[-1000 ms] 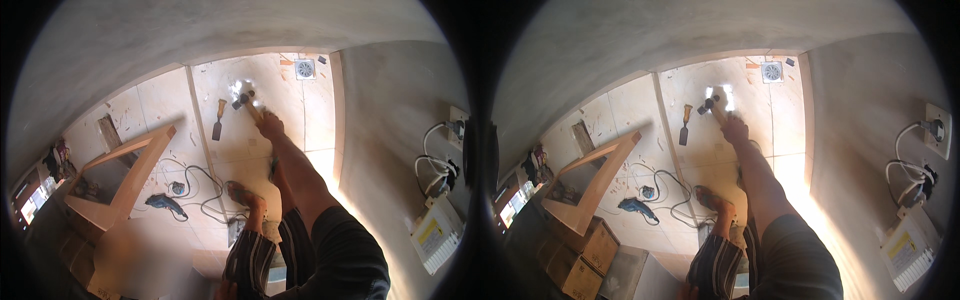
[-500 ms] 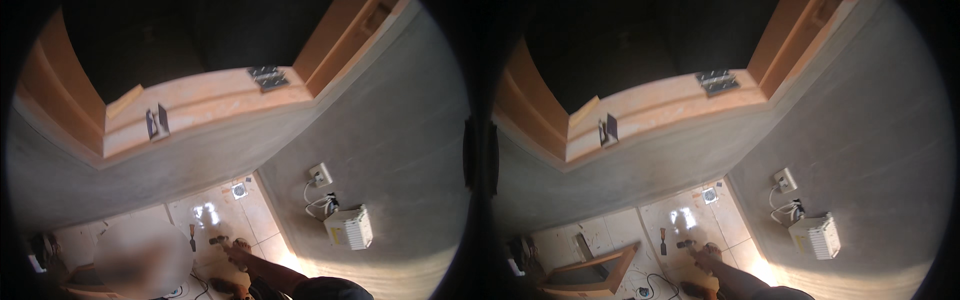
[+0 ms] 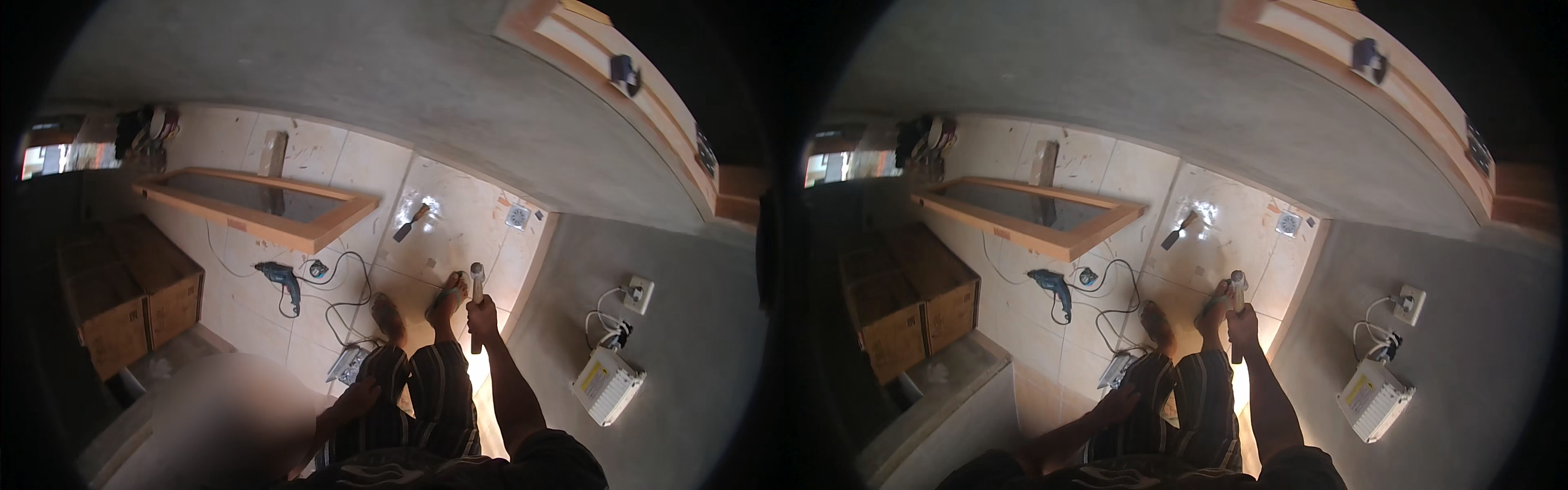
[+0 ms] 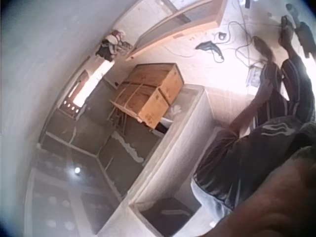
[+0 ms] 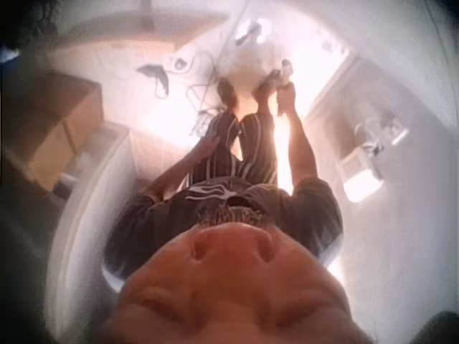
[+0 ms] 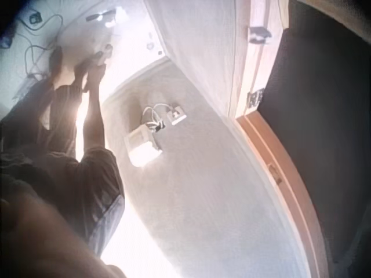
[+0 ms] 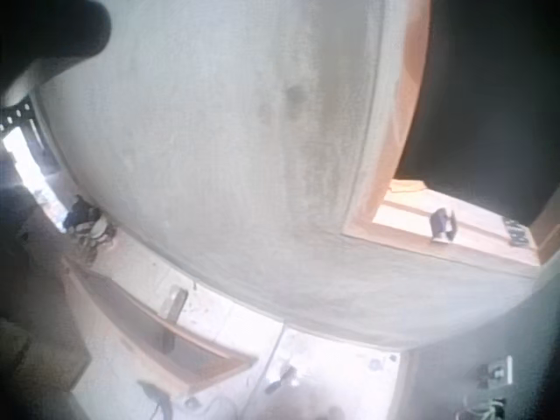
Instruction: The person uses a chisel and hammer to carve a recess into a wooden door frame. They repeatedly position the chisel and strike it to remove wood, then test the fit of a metal hinge in the carved area.
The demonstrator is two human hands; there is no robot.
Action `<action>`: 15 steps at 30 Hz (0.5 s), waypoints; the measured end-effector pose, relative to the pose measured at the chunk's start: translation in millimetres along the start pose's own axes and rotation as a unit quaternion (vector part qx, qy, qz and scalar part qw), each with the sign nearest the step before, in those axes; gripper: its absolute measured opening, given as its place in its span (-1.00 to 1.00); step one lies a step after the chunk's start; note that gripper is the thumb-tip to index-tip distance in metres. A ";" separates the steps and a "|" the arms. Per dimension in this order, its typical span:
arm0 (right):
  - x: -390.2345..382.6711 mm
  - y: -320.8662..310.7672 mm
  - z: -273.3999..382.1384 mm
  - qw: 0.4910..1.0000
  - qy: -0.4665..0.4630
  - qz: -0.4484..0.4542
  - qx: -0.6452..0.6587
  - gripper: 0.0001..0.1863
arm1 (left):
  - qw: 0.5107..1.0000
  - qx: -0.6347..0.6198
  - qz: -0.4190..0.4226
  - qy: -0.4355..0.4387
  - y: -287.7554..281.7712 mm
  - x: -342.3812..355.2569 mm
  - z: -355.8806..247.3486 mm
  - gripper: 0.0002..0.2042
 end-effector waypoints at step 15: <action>247.6 219.8 84.9 0.908 -0.257 0.102 -0.314 -0.76 | 0.937 -0.341 -0.042 -0.068 111.3 -45.2 31.2 -0.69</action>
Point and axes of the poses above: each hand's wrist, its own x-axis towards the middle knuckle, its own y-axis out of the palm, z = x × y, the point moved 9 cm from there along x, towards the middle knuckle, and after that the axes turned 1 degree about -y, right-handed, at the moved point
